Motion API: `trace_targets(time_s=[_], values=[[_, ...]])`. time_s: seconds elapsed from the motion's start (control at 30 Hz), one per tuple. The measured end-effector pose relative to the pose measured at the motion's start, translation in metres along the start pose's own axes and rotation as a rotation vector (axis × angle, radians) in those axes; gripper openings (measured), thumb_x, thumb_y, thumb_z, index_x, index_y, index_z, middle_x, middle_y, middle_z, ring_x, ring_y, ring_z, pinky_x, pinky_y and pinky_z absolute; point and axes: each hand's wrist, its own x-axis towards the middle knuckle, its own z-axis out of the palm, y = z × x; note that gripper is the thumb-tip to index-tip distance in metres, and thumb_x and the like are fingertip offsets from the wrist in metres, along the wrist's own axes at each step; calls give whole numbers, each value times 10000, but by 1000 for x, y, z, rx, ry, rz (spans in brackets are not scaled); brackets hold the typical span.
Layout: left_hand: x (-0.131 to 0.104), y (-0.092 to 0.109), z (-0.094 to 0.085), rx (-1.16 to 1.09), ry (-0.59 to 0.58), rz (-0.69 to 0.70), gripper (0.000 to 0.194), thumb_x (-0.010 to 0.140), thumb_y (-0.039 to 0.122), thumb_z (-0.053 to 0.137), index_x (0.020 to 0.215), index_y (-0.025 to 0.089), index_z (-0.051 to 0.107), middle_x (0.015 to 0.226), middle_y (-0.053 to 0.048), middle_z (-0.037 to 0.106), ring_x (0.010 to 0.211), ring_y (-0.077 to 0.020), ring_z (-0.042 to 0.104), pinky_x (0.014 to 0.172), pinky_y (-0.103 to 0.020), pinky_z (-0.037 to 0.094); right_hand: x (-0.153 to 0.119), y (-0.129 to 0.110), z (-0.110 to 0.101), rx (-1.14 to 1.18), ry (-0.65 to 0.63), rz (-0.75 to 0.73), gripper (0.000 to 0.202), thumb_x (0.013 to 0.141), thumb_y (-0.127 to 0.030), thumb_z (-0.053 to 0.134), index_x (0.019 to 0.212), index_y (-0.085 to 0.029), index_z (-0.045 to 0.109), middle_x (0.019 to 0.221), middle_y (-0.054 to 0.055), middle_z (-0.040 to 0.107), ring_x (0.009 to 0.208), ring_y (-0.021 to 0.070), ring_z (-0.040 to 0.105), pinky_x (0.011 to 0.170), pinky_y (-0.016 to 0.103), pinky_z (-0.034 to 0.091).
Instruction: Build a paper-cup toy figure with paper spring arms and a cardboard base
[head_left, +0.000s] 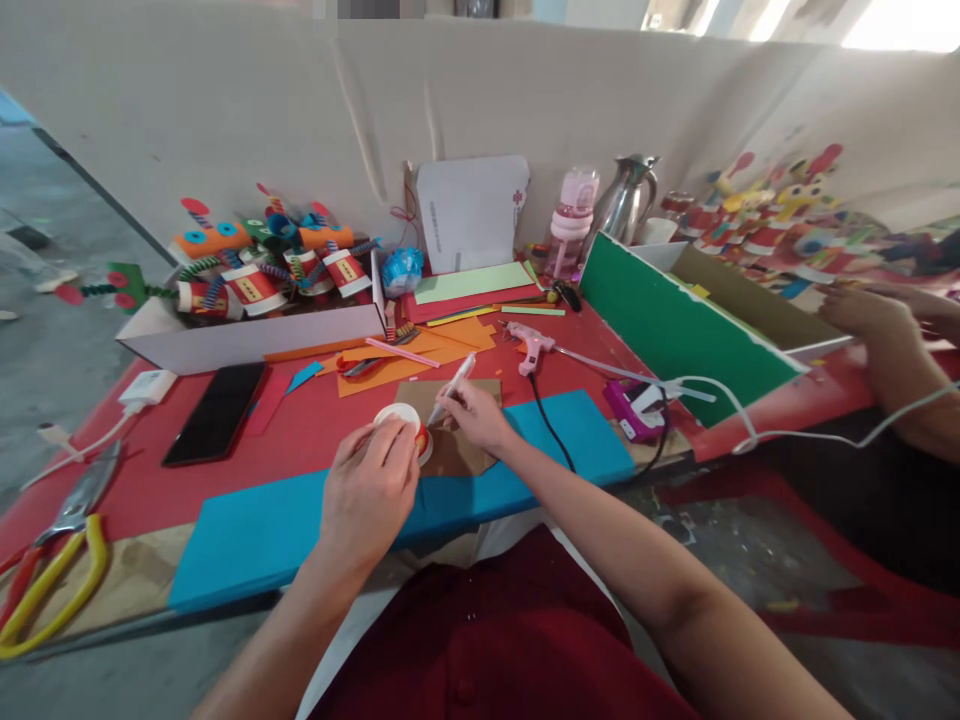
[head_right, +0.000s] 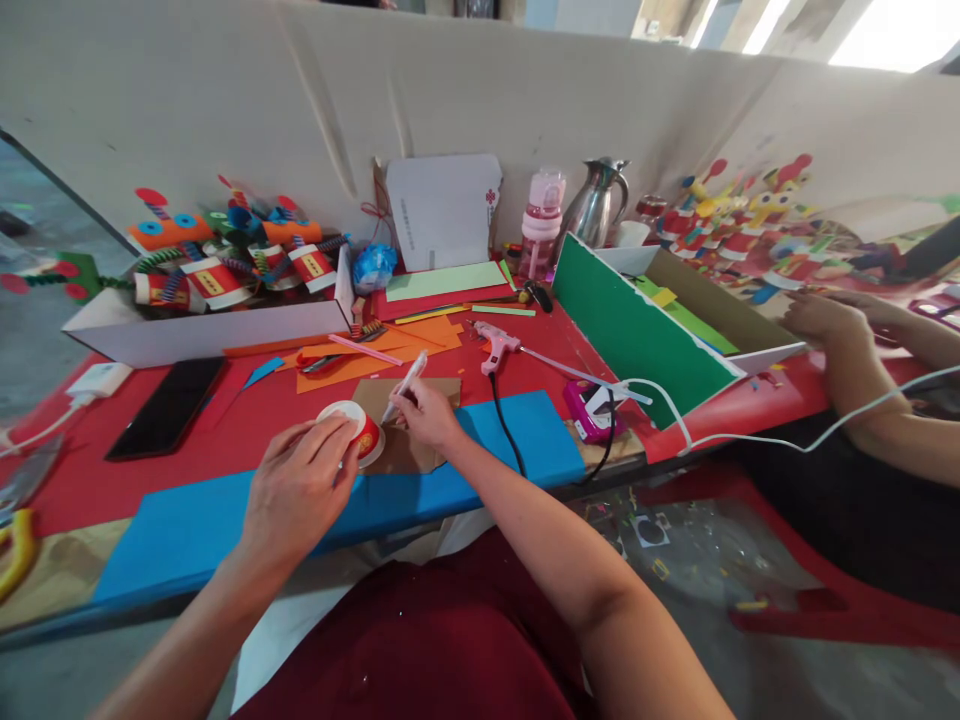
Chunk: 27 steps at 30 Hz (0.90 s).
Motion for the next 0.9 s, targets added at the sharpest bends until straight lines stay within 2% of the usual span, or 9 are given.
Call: trace_targets(time_s=[0.13,0.33,0.63,0.9], values=[[-1,0,0,-3,-15,-9,264,865,96,496,1099,133,611,1077,-131,697,972,-237,657,885,-395,478,-9,0,3,-12,60,8,39,872,-254,507,853,-220,502,721,-32,576,570,101,582,584,223,471],[0,-1,-2,-37,-35,-35,303,859,80,467,1114,150,616,1103,-126,692,972,-237,660,889,-407,480,-24,-3,5,-19,114,3,46,859,-267,501,848,-222,504,785,-12,609,599,112,596,593,236,502],[4,-21,-8,-143,-154,-5,388,806,8,391,1037,156,666,1059,-91,724,963,-235,666,857,-382,505,-44,-7,9,-75,199,-84,103,858,-317,483,849,-222,522,832,18,651,615,130,632,583,244,516],[8,-17,-11,-112,-208,-24,396,784,-18,394,994,167,674,1072,-89,720,910,-219,676,826,-369,521,-53,-10,11,-102,214,-130,118,869,-322,469,856,-217,520,814,26,675,625,142,657,590,253,523]])
